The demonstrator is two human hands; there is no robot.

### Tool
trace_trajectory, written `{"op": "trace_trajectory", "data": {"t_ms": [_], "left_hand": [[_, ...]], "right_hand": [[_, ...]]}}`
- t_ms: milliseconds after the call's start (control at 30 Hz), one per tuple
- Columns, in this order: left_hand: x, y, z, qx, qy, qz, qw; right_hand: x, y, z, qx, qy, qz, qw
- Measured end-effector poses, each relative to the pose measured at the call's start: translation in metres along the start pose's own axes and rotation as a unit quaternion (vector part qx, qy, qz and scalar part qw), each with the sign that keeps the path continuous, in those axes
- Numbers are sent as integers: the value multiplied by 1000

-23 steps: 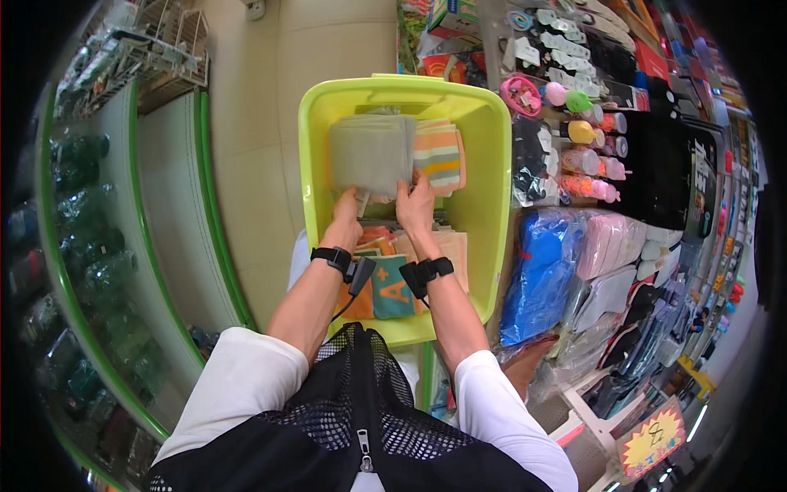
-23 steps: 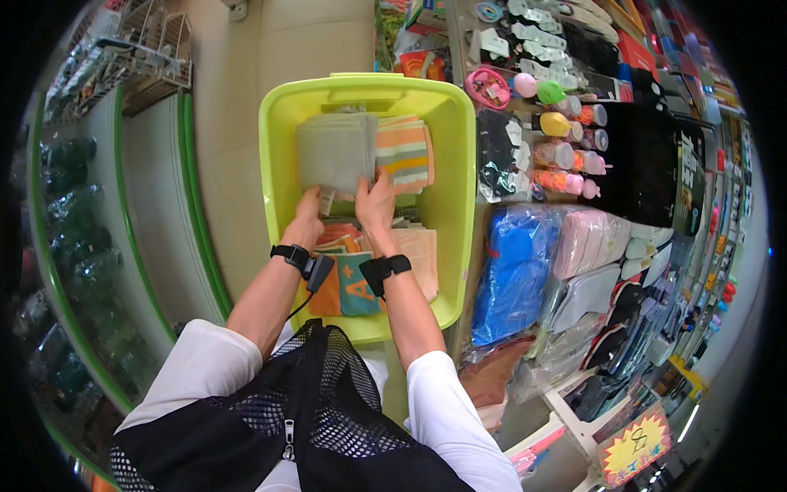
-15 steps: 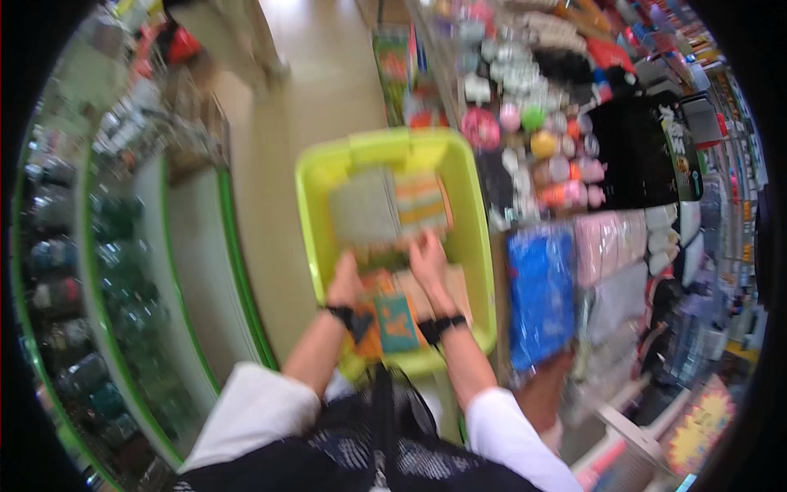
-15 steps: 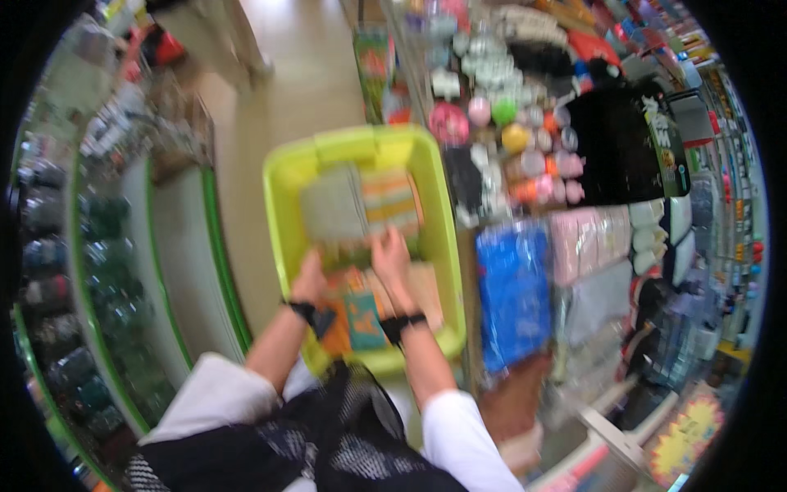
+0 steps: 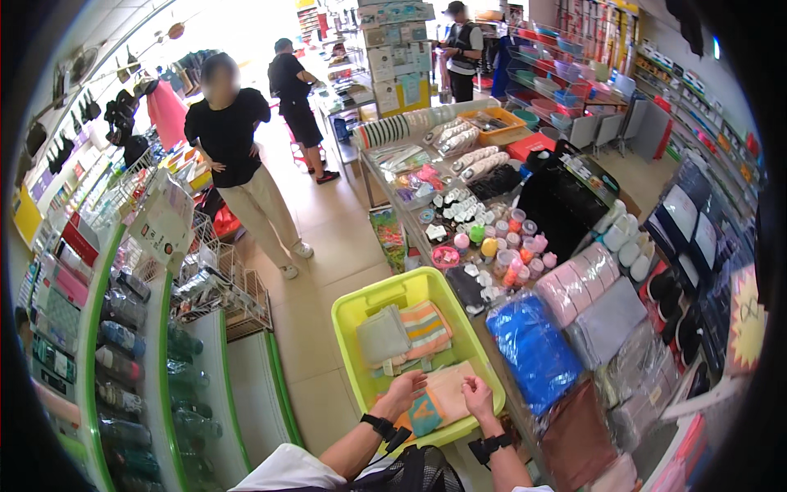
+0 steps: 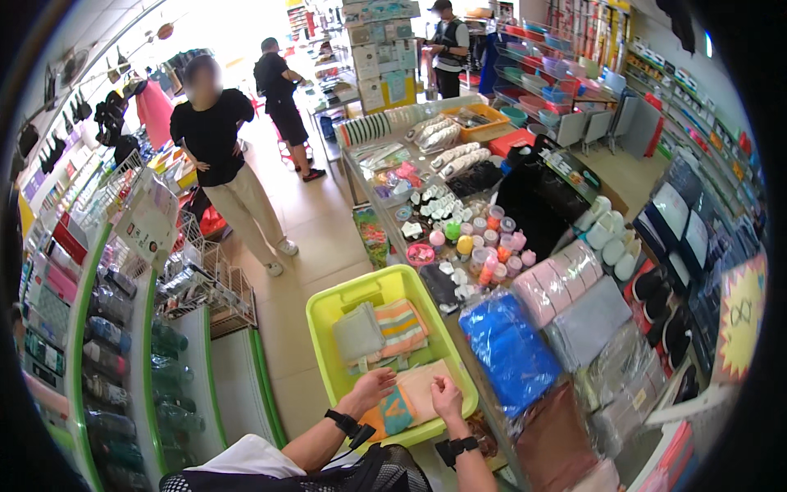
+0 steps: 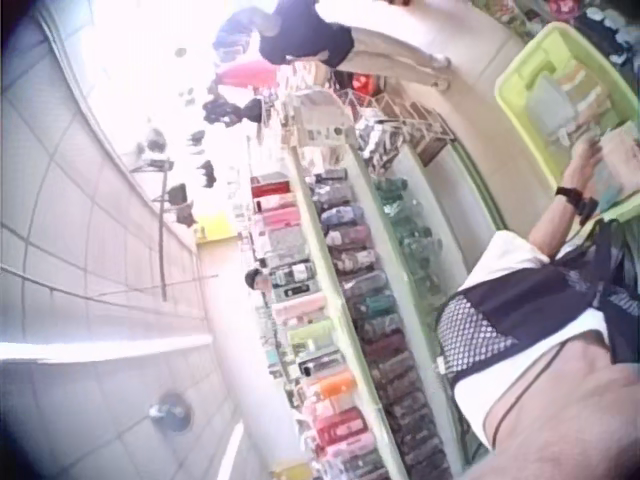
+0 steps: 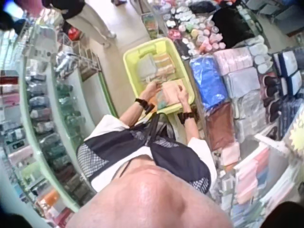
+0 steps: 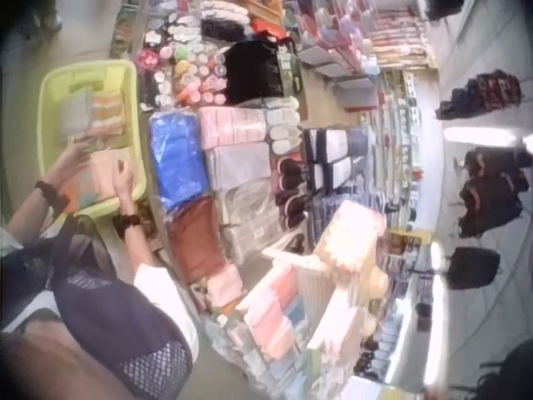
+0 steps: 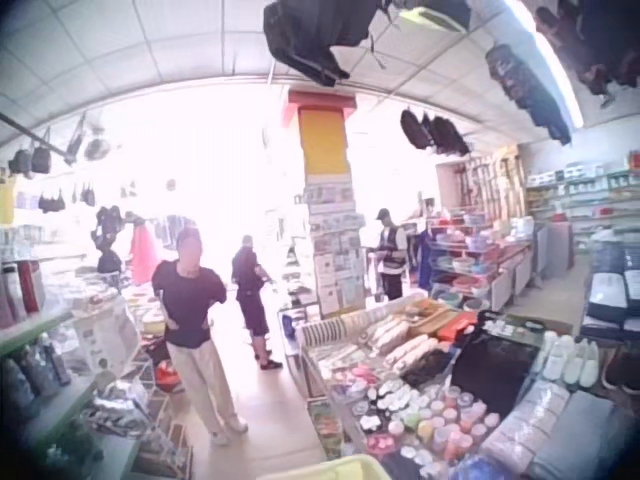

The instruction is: The person takes folded towels from a large yellow bin and places them onto shelves in a store aisle, handling each towel one by one and arranging them next to others.

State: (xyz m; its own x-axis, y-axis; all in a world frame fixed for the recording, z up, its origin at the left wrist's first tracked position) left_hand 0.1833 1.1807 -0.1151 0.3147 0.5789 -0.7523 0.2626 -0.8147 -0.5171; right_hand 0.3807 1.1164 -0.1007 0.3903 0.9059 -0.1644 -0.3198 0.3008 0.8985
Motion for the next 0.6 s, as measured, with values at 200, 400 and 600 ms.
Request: {"op": "trace_trajectory", "data": {"t_ms": [200,400,600], "left_hand": [[-62,58,6,55,89,47,993],[-125,161,18,116,108,150,976],[-174,255,-36,217,189,173,942]], "right_hand": [[-114,-18,-13,116,-48,-30,992],[-245,-53,-2,234,-103,-114,960],[-378,-117,61,332,-259,-149,894]]}}
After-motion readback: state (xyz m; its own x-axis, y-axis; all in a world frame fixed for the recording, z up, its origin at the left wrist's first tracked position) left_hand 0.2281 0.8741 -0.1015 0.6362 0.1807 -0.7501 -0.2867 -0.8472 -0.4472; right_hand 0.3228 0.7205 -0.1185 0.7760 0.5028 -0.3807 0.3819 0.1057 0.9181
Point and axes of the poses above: each hand's wrist, its own x-axis towards the middle knuckle, its own z-axis out of the back of the hand, y = z × x, the point moved 6 cm from there along x, towards the middle knuckle, and after that the axes turned 1 degree about x, right-handed, at the moved point
